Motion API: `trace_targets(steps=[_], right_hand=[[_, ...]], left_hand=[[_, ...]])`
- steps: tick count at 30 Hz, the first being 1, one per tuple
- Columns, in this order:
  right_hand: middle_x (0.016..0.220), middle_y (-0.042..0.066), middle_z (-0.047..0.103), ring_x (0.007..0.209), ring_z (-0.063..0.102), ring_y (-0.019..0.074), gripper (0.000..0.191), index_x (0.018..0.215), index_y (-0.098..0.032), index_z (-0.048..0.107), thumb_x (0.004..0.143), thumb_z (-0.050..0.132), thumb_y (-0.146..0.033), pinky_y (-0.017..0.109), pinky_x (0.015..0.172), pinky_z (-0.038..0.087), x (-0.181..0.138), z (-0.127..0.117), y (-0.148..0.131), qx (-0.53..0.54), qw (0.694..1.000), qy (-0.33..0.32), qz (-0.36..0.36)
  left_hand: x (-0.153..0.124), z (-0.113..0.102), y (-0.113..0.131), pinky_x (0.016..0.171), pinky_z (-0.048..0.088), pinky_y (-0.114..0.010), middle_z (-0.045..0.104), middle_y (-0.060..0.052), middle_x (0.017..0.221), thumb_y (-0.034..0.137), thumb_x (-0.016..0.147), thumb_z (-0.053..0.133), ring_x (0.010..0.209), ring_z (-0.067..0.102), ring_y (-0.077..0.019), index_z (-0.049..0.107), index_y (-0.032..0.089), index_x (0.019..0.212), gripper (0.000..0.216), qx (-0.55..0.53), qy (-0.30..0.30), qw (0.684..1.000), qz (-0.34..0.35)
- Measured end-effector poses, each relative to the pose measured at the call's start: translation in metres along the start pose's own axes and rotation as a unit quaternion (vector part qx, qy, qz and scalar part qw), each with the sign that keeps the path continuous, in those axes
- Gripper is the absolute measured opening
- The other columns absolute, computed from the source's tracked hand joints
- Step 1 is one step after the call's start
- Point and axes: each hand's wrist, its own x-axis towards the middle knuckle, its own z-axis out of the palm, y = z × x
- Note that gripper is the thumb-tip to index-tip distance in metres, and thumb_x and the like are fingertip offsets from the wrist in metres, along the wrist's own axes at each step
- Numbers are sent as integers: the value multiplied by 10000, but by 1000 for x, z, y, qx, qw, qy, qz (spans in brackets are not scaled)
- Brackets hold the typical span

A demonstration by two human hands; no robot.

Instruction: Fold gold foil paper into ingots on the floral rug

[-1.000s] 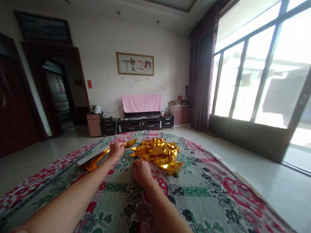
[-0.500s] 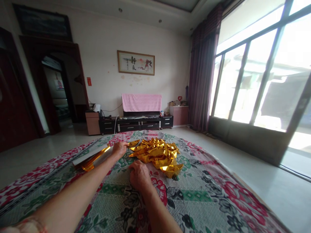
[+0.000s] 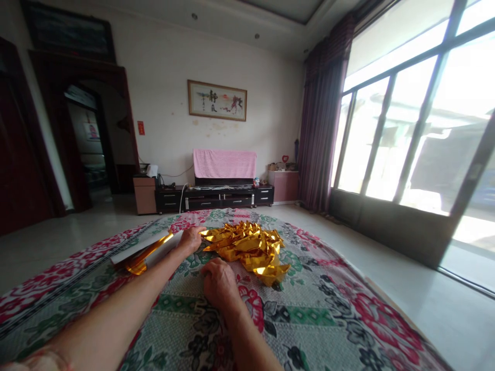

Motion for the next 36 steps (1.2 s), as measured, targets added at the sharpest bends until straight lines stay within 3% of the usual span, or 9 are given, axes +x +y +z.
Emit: trace_targets(steps=[8,16,21,25,29,33,36], right_hand=[[816,40,650,785,586,135,328,748,-187,668,655,393,-35,209,750,430,1,0,1,15,1000,5,5],[822,53,647,799,581,142,318,750,-171,659,669,383,-37,215,759,423,2,-1,1,-2,1000,-8,-8],[831,55,638,831,570,143,299,762,-167,653,670,396,-46,210,793,408,2,1,6,-20,999,-33,-22],[833,55,629,846,559,144,292,745,-165,654,667,400,-45,210,807,392,4,2,7,-31,999,-34,-10],[827,54,622,832,558,144,277,728,-167,659,665,419,-44,209,779,384,10,5,0,-49,997,-42,46],[850,72,602,825,548,171,278,700,-174,650,674,411,-35,239,685,371,13,15,-16,-114,979,-28,169],[900,75,588,849,526,190,274,746,-185,642,697,412,-45,259,666,352,12,23,-25,-149,969,-11,196]], left_hand=[[-7,-3,-2,837,446,-279,657,-132,1057,59,734,446,981,611,-224,548,142,1193,478,13,16,1000,-17],[-47,-20,-8,773,452,-235,690,-81,950,154,822,404,865,636,-168,623,178,1074,335,36,20,999,-4],[-77,-46,-11,783,441,-236,675,-52,934,186,843,391,860,614,-153,645,207,1025,314,82,52,995,26],[-94,-75,-19,783,429,-252,644,-53,938,190,839,401,889,569,-175,641,205,1012,296,152,136,979,16],[-102,-84,-32,732,431,-268,624,-61,933,214,842,401,858,550,-194,647,208,988,286,183,153,971,-29],[-107,-74,-43,711,431,-275,616,-75,916,234,845,397,834,560,-197,629,193,1006,285,193,131,971,-46],[-107,-69,-46,727,431,-281,617,-90,896,264,861,375,852,574,-205,604,175,1045,307,189,125,973,-50]])
